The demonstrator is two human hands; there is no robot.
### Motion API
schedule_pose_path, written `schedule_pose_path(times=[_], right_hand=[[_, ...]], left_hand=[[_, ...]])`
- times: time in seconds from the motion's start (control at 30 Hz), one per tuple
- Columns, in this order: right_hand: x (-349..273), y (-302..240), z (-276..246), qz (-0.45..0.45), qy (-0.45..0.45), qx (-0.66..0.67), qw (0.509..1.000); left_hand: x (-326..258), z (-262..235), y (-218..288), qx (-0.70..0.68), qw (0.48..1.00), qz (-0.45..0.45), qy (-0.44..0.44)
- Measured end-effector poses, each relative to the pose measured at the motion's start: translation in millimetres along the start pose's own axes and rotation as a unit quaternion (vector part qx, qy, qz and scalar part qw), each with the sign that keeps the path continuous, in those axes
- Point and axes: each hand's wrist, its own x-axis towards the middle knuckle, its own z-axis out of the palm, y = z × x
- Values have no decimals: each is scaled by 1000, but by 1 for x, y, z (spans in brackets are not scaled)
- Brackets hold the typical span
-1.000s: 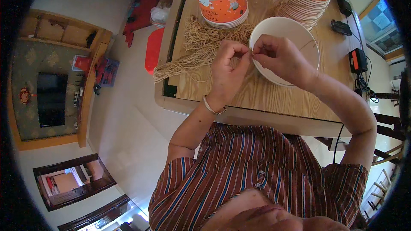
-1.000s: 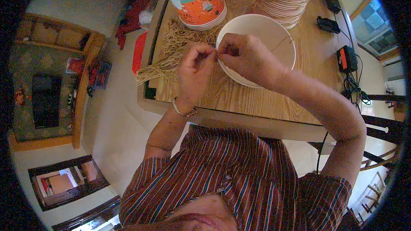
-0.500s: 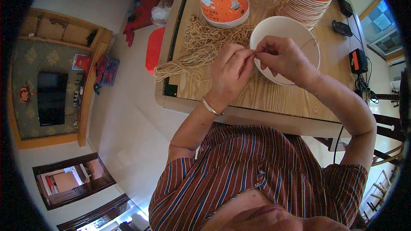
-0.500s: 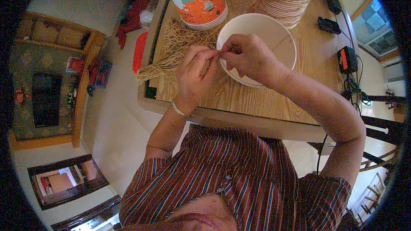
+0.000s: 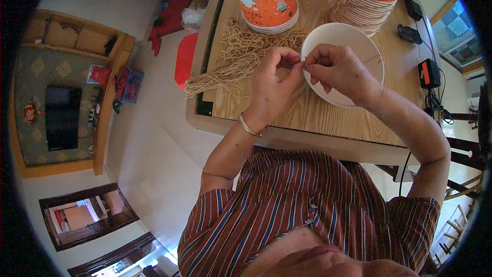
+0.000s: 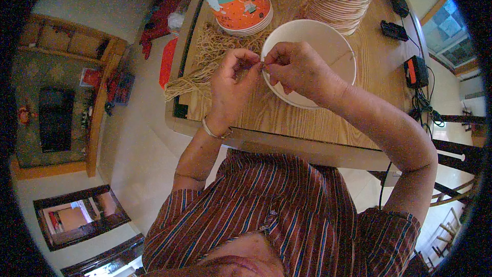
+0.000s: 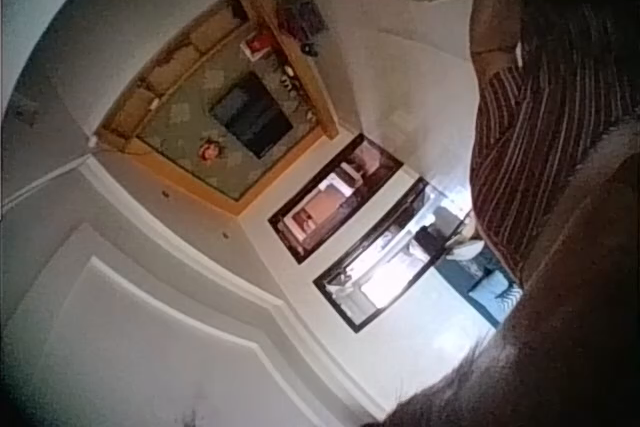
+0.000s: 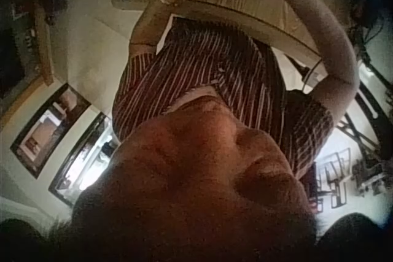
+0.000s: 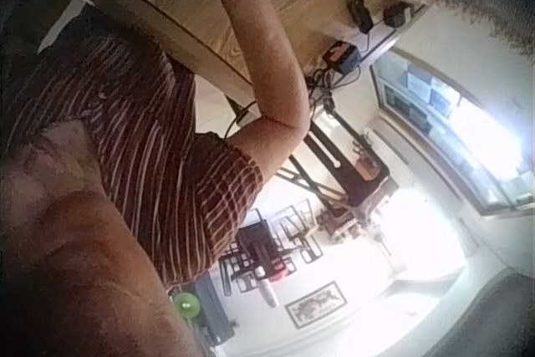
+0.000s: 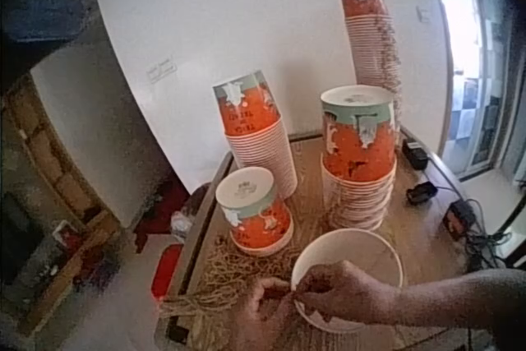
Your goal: Tying raffia or fiber around the rim of paper bowls and stacking them as part of a packaging process.
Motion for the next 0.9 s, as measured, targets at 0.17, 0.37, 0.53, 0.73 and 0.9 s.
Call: schedule_pose_path(times=[0.17, 0.37, 0.53, 0.73, 0.9], right_hand=[[-1, 3, 1, -55, 18, -18, 998], [-4, 2, 2, -94, 36, -102, 990], [-4, 3, 2, -93, 49, -96, 990], [-3, 6, 3, -135, 67, -119, 981], [-5, 2, 5, -150, 94, -135, 975]], left_hand=[[2, -3, -6, 4, 999, 22, -26], [5, -8, -2, 126, 979, 156, -25], [1, -9, 0, 138, 975, 170, -32], [6, -14, 4, 137, 976, 157, -66], [10, -15, 6, 151, 972, 166, -77]])
